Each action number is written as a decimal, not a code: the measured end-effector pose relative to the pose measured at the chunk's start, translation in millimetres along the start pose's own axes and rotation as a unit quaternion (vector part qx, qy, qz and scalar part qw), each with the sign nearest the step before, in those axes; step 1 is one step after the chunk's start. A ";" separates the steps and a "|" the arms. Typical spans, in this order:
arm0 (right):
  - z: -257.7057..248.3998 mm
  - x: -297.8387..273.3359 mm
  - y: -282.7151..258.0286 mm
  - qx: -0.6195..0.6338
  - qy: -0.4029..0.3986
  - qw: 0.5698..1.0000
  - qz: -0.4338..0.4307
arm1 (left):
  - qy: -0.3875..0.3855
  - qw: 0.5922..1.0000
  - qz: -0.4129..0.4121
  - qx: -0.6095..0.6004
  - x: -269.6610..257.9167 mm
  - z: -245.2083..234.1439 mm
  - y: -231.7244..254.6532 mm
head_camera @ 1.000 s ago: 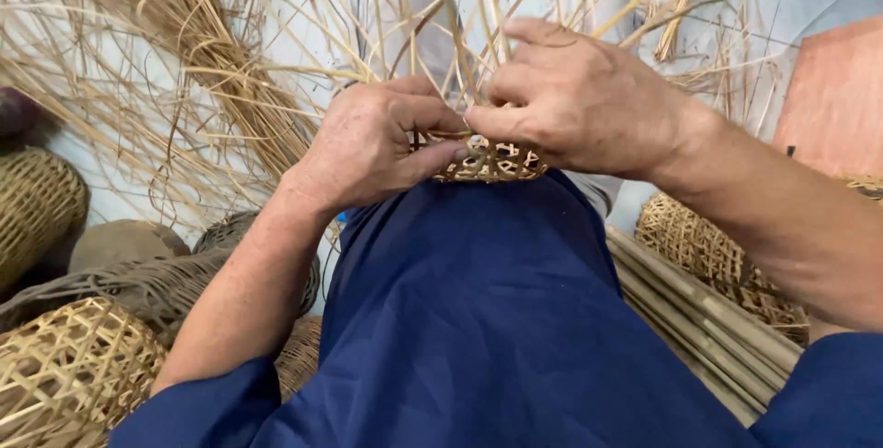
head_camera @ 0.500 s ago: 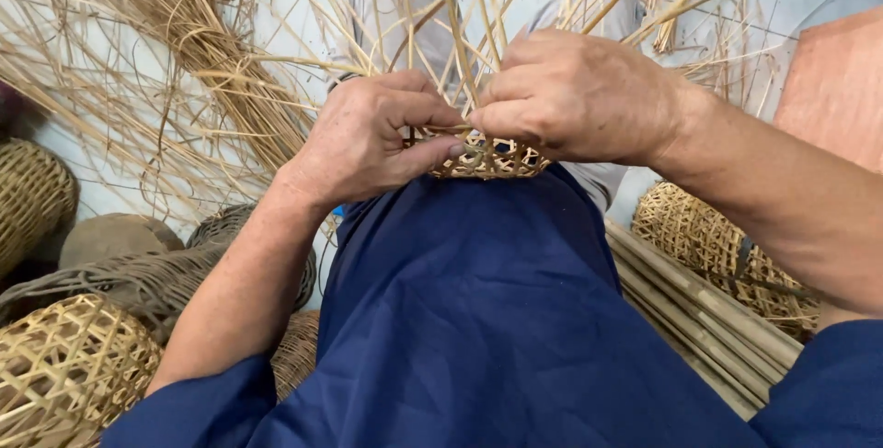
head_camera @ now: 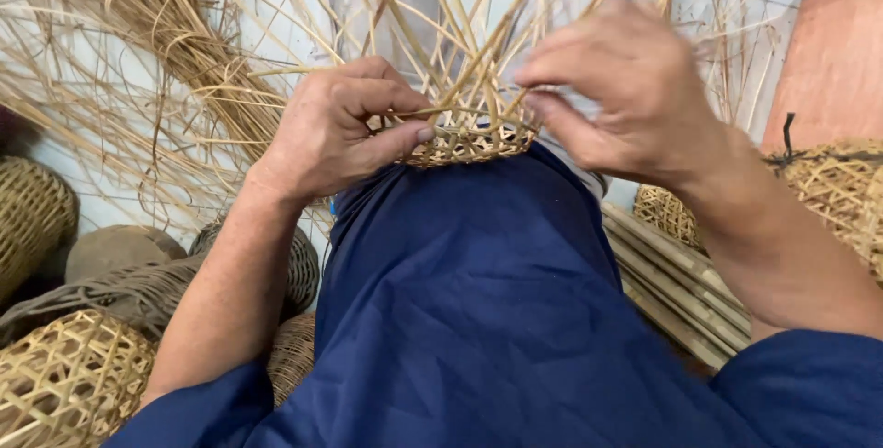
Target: Weaving a small basket by interlacing thin strips of natural material while sitting on the floor.
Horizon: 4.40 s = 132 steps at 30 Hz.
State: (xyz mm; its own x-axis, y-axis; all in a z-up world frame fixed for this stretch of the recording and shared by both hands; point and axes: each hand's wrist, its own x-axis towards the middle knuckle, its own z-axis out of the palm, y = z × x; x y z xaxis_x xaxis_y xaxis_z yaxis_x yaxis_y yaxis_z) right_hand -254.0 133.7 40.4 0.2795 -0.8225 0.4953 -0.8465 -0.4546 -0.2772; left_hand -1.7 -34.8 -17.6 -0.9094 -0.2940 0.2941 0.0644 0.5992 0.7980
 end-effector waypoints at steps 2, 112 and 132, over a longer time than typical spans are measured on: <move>7.5 -7.5 0.2 -0.013 -0.059 0.998 0.029 | -0.003 1.000 0.002 -0.001 3.6 0.3 0.3; -0.9 65.9 -3.9 0.106 -0.389 0.903 0.151 | -0.135 0.983 0.040 0.122 40.1 -16.3 42.0; -6.9 37.9 -0.1 0.241 -0.280 0.863 0.344 | 0.079 0.985 0.084 0.129 -6.9 25.9 41.3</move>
State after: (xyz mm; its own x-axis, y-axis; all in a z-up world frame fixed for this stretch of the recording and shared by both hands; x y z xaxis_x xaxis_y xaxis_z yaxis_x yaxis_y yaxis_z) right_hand -246.5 105.0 64.9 0.0756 -0.9292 -0.3617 -0.6506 0.2289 -0.7241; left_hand -3.3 11.2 -0.3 -0.8179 -0.2742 0.5058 0.0836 0.8131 0.5760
